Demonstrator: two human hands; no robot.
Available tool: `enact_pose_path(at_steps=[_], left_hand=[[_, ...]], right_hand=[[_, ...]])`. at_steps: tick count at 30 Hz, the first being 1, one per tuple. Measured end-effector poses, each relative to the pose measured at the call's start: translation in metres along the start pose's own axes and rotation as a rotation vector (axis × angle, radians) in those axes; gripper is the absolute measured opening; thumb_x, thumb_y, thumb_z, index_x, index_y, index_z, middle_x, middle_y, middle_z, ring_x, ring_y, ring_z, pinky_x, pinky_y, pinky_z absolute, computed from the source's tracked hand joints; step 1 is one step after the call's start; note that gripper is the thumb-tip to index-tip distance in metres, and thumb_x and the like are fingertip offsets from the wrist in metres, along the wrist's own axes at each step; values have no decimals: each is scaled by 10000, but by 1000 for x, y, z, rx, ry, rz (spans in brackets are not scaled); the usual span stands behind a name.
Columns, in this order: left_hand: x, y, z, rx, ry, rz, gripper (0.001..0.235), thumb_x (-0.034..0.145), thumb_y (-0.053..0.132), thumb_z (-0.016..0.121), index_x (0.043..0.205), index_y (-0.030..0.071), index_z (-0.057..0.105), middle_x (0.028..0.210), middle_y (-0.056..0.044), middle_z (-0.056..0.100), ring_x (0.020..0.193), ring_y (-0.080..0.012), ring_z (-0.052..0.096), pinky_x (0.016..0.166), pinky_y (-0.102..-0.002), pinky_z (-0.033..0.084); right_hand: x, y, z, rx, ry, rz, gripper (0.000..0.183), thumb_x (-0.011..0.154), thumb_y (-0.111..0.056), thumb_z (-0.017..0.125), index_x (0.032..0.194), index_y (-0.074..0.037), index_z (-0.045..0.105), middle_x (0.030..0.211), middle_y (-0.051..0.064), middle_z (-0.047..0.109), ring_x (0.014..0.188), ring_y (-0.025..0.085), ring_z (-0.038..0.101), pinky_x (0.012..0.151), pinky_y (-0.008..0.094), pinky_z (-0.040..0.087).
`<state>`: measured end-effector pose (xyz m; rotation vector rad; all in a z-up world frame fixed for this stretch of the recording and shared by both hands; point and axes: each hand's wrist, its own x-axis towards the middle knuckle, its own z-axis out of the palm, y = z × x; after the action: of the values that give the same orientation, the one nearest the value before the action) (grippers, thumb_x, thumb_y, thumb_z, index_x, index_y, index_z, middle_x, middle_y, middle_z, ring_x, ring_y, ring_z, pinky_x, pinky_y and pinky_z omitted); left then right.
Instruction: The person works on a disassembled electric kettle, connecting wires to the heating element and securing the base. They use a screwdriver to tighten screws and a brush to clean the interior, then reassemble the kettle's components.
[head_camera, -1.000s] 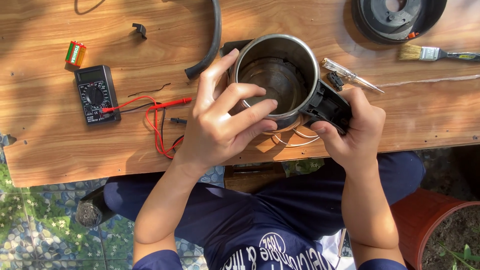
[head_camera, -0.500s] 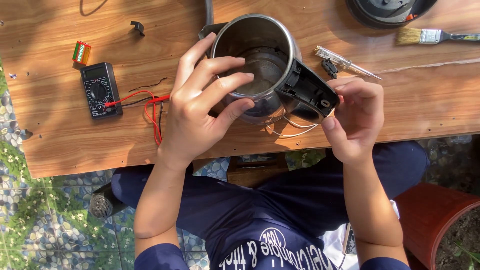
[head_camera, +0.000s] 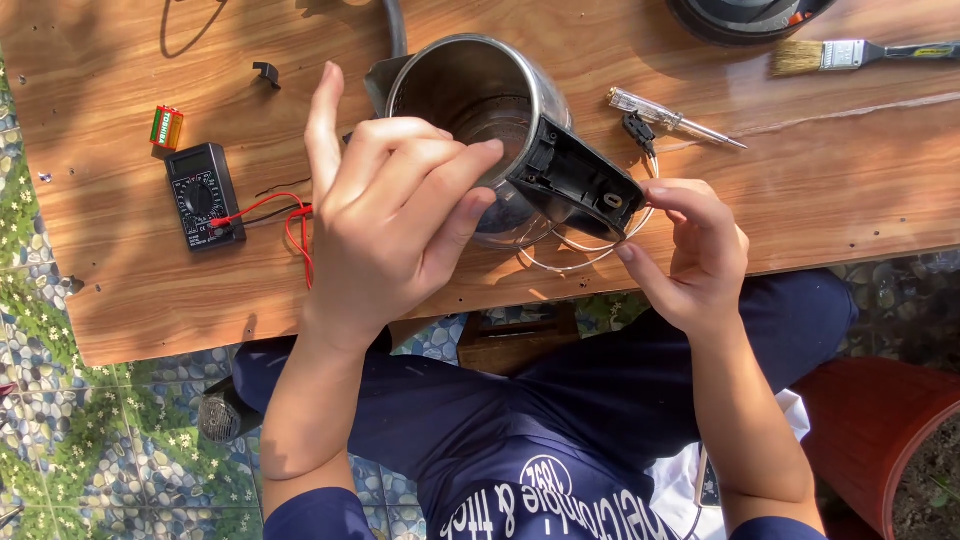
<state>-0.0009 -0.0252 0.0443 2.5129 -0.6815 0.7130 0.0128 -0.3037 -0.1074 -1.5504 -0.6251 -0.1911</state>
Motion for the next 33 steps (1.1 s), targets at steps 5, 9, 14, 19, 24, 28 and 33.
enact_pose_path(at_steps=[5, 9, 14, 19, 24, 28, 33], left_hand=[[13, -9, 8, -41, -103, 87, 324, 1161, 172, 488, 1381, -33, 610, 849, -51, 591, 831, -249, 587, 1212, -750, 250], [14, -16, 30, -54, -47, 158, 407, 1175, 270, 367, 1369, -28, 564, 855, -72, 610, 719, -243, 517, 1072, -569, 485], [11, -16, 37, -166, -31, 150, 483, 1150, 361, 416, 1356, -50, 564, 776, -65, 559, 713, -260, 511, 899, -466, 515], [17, -15, 35, 66, -130, 214, 571, 1034, 514, 777, 1320, 26, 699, 708, -3, 437, 610, -186, 457, 651, -351, 372], [18, -14, 34, 4, -124, 156, 489, 1002, 481, 764, 1234, 56, 697, 735, -3, 594, 609, -197, 547, 642, -346, 459], [17, -15, 27, -130, -186, 125, 452, 985, 380, 790, 1231, 30, 644, 846, -52, 702, 703, -229, 645, 731, -356, 523], [14, -30, 17, -176, -188, 146, 469, 1004, 330, 791, 1299, -3, 643, 801, -74, 616, 689, -223, 584, 699, -359, 480]], right_hand=[[3, -1, -1, -71, -2, -37, 453, 943, 37, 767, 1326, 53, 526, 1287, 216, 601, 1159, 322, 601, 1025, 379, 557], [8, -6, 1, -84, -11, -27, 422, 948, 15, 759, 1310, 53, 547, 1250, 256, 616, 1146, 339, 615, 1012, 387, 542], [3, 1, 1, -48, -3, 8, 403, 953, -2, 753, 1305, 25, 561, 1240, 239, 619, 1143, 325, 617, 1015, 384, 535], [5, 3, 3, -79, -14, -56, 429, 969, -20, 749, 1349, -1, 551, 1235, 227, 625, 1105, 321, 618, 1000, 404, 531], [6, 1, 2, -152, -30, -92, 410, 984, -46, 741, 1352, -25, 561, 1233, 228, 637, 1111, 340, 633, 1014, 431, 532], [9, -7, 2, -219, -81, -129, 402, 1014, -31, 712, 1382, -43, 550, 1294, 220, 657, 1150, 347, 637, 1043, 446, 518], [6, -11, 3, -8, -52, 122, 638, 997, -104, 688, 1548, -43, 373, 1400, 234, 593, 1254, 299, 591, 1046, 391, 555]])
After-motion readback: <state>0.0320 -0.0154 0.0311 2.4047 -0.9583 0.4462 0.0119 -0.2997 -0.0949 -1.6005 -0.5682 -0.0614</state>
